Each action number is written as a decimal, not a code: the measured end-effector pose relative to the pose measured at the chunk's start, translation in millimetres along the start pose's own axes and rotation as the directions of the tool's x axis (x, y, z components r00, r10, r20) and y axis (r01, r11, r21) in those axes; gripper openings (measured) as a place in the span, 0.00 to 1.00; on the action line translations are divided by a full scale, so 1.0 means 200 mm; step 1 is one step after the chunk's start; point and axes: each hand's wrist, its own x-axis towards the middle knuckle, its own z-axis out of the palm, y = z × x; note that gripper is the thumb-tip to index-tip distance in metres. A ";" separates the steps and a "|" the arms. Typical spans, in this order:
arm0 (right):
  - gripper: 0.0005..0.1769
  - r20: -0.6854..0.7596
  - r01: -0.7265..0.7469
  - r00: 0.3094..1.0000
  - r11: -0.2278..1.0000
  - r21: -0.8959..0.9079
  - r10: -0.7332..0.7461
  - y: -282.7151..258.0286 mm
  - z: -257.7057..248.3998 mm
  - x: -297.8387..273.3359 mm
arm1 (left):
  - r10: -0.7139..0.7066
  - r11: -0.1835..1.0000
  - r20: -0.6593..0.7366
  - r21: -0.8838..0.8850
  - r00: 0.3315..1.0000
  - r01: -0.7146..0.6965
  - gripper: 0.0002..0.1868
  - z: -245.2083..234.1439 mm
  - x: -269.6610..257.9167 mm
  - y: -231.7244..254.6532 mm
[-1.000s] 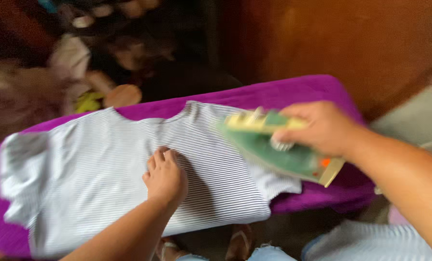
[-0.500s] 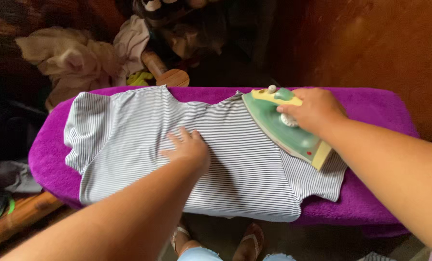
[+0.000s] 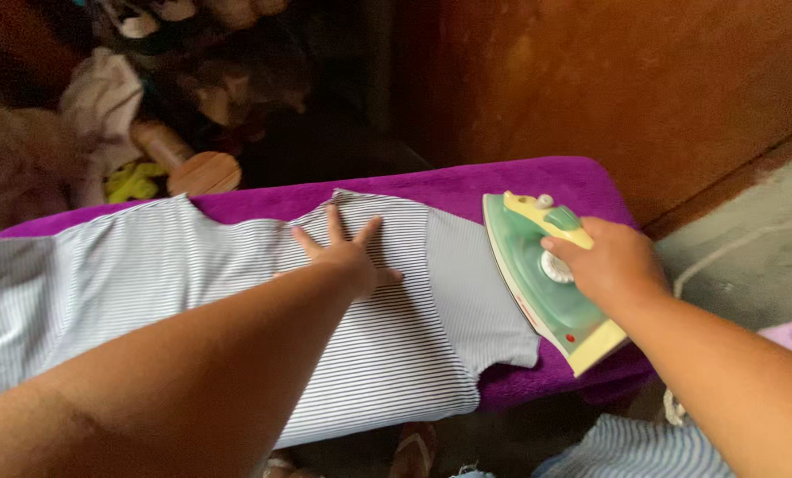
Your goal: The person irons a striped shirt on a purple ironing board. They repeatedly smooth the fabric with their hands and pass a green and yellow iron over the shirt, adjusting its position several times.
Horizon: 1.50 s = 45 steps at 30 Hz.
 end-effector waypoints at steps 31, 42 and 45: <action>0.29 0.236 0.373 0.848 0.852 0.368 -0.474 -0.45 0.05 0.00 | 0.122 0.896 -0.599 -0.277 0.791 -0.348 0.36 0.57 0.09 -0.51; 0.23 0.547 0.683 0.517 0.703 0.201 -0.659 -1.21 0.31 -0.56 | -0.428 0.850 -0.438 -0.493 0.790 0.187 0.31 0.82 -0.21 -1.45; 0.23 0.550 0.473 0.698 0.872 0.128 -0.459 -1.32 0.36 -0.47 | -0.387 0.868 -0.436 -0.469 0.813 0.161 0.33 0.79 -0.22 -1.56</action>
